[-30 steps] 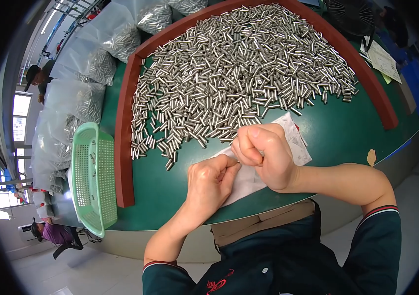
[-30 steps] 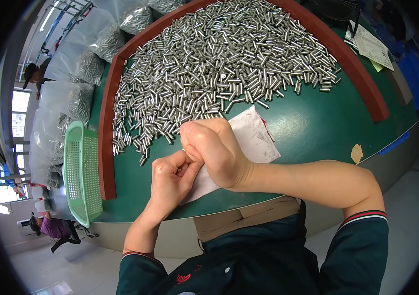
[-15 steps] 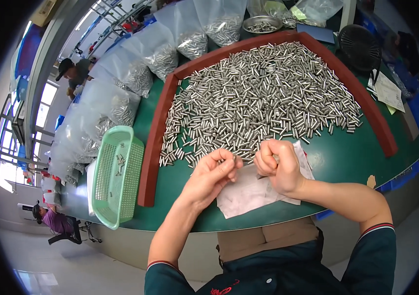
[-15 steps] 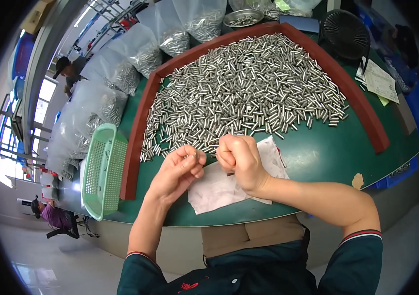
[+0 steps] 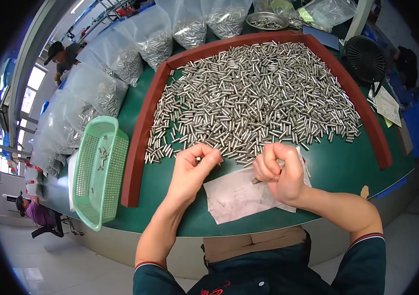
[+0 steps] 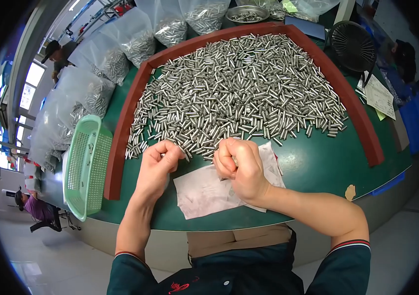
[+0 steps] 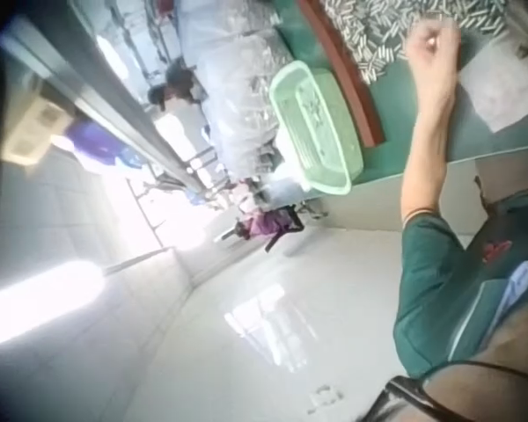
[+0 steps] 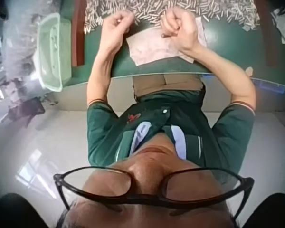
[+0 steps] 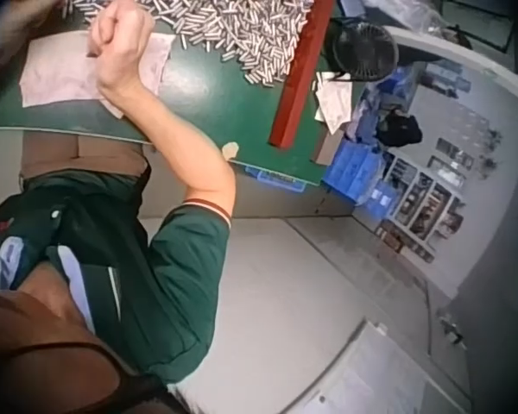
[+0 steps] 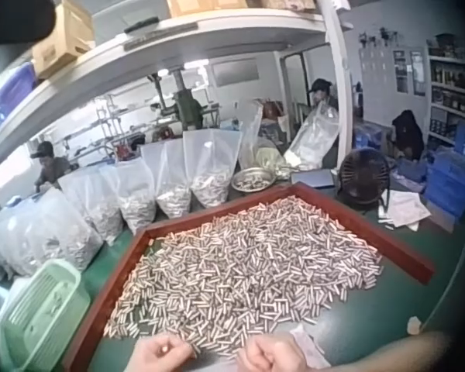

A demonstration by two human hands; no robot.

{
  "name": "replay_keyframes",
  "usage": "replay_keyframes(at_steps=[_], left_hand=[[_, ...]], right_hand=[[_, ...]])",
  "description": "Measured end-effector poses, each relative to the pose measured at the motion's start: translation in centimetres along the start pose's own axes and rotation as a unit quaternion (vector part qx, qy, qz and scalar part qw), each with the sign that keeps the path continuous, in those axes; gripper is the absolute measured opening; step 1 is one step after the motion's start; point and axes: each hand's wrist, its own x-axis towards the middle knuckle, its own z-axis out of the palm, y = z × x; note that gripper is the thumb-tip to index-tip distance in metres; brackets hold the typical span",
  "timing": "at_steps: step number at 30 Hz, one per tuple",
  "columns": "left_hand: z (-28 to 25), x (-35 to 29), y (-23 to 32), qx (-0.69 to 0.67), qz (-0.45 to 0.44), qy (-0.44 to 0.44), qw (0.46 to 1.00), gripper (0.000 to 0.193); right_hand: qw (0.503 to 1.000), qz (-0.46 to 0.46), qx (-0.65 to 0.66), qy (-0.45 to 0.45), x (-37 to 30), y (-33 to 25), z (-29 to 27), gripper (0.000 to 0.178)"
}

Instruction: Inspecting and sorting small industrial metal pins using a metal pick tool on a factory workbench.

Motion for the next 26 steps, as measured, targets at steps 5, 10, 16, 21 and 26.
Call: replay_keyframes(at_steps=[5,10,16,21,26], left_hand=[[1.4,0.1,-1.6,0.342,0.214,0.000,0.915,0.013],[2.5,0.8,-2.2,0.406,0.330,-0.013,0.853,0.015],[2.3,0.3,-2.5,0.466,0.328,-0.032,0.821,0.010],[2.7,-1.0,-0.9,0.204,0.150,0.045,0.966,0.010],[1.2,0.4,-0.2,-0.370,-0.025,-0.041,0.928,0.002]], right_hand=[[1.000,0.004,0.009,0.002,0.3,0.2,0.2,0.040],[1.000,-0.007,0.002,-0.004,0.4,0.1,0.0,0.040],[0.996,-0.051,-0.071,0.002,-0.1,1.2,-0.3,0.032],[0.997,-0.046,-0.053,-0.011,-1.3,0.5,0.8,0.035],[0.993,-0.076,-0.062,-0.061,-1.6,-1.2,1.0,0.036]])
